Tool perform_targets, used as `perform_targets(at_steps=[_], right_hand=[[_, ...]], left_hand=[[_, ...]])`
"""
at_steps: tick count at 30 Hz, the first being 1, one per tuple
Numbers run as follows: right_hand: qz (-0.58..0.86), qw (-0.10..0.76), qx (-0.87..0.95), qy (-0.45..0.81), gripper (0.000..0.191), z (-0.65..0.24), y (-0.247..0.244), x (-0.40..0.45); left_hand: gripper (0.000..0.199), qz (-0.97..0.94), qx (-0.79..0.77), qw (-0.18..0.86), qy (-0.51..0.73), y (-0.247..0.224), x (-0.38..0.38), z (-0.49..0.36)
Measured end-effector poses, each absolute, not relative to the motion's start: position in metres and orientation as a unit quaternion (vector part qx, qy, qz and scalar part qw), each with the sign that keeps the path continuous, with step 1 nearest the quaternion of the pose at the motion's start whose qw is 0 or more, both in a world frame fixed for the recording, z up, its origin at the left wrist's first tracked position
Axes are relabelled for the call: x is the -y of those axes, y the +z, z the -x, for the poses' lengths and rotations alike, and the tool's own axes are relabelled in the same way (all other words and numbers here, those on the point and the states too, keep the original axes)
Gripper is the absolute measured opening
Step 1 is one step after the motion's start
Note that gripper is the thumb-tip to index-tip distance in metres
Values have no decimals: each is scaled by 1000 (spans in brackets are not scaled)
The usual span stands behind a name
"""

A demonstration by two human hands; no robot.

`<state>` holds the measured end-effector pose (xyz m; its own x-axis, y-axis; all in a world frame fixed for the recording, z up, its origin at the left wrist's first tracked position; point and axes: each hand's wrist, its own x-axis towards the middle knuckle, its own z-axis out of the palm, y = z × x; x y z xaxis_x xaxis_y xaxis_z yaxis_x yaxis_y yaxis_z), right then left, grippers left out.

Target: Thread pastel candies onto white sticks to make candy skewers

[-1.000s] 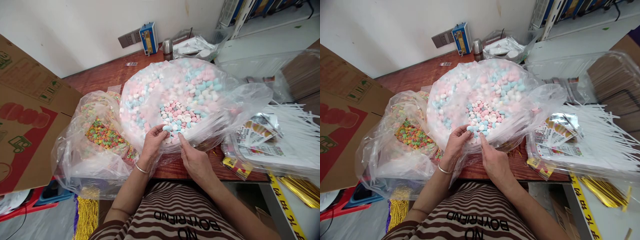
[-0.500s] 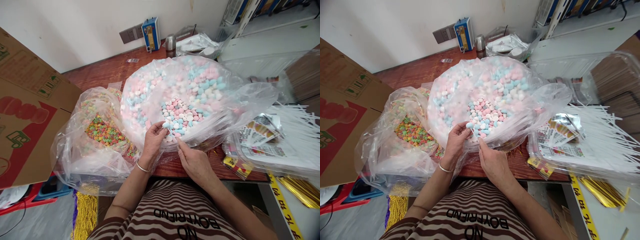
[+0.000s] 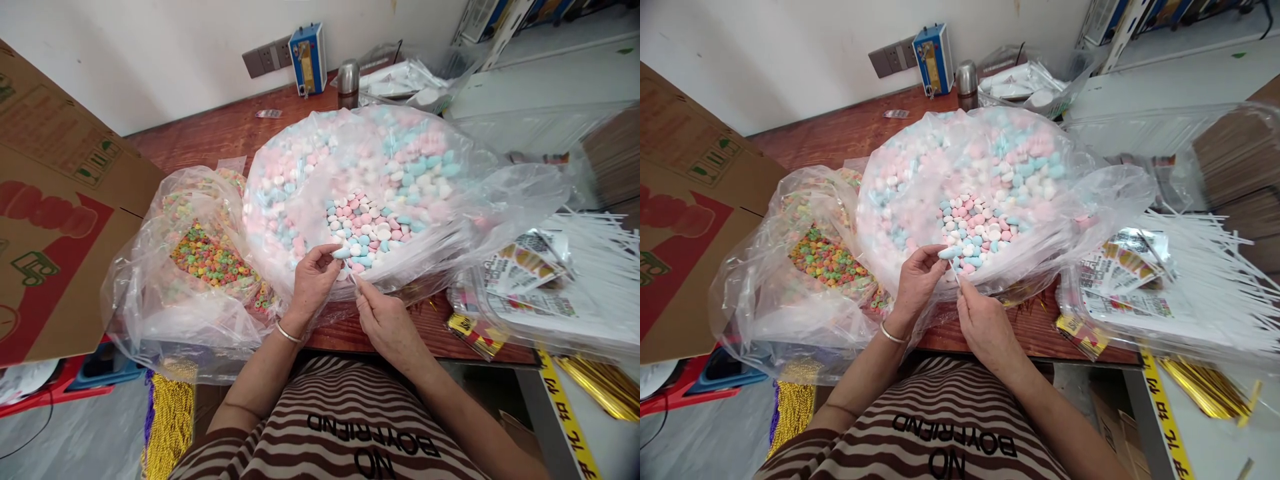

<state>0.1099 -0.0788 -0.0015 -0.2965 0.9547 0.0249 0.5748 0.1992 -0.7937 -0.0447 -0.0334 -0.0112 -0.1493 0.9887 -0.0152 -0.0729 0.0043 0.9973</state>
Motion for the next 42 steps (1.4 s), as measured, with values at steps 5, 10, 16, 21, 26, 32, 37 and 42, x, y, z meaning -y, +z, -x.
perform_targets(at_steps=[5,10,16,21,26,32,37,42], right_hand=[[531,287,721,340,48,-107,-6,80],[509,292,732,347,39,-101,-4,85],[455,273,775,343,24,-66,-8,90],[396,264,798,370,23,-28,-19,88],[381,223,812,382,24,0,-20,91],[381,173,825,380,23,25,-18,89],[398,153,821,379,24,45,-20,76],[400,131,806,416,25,68,-24,63]], left_hand=[[21,-440,-518,477,557,-16,39,41],[19,-481,-516,439,557,-18,56,49],[22,-583,-563,263,524,-14,106,80],[42,-572,-612,221,498,-19,144,134],[21,-569,-724,-9,390,-32,124,221],[22,-643,-741,-25,194,-60,69,280],[16,-616,-735,25,283,-63,65,279],[15,-412,-729,221,500,-44,79,264]])
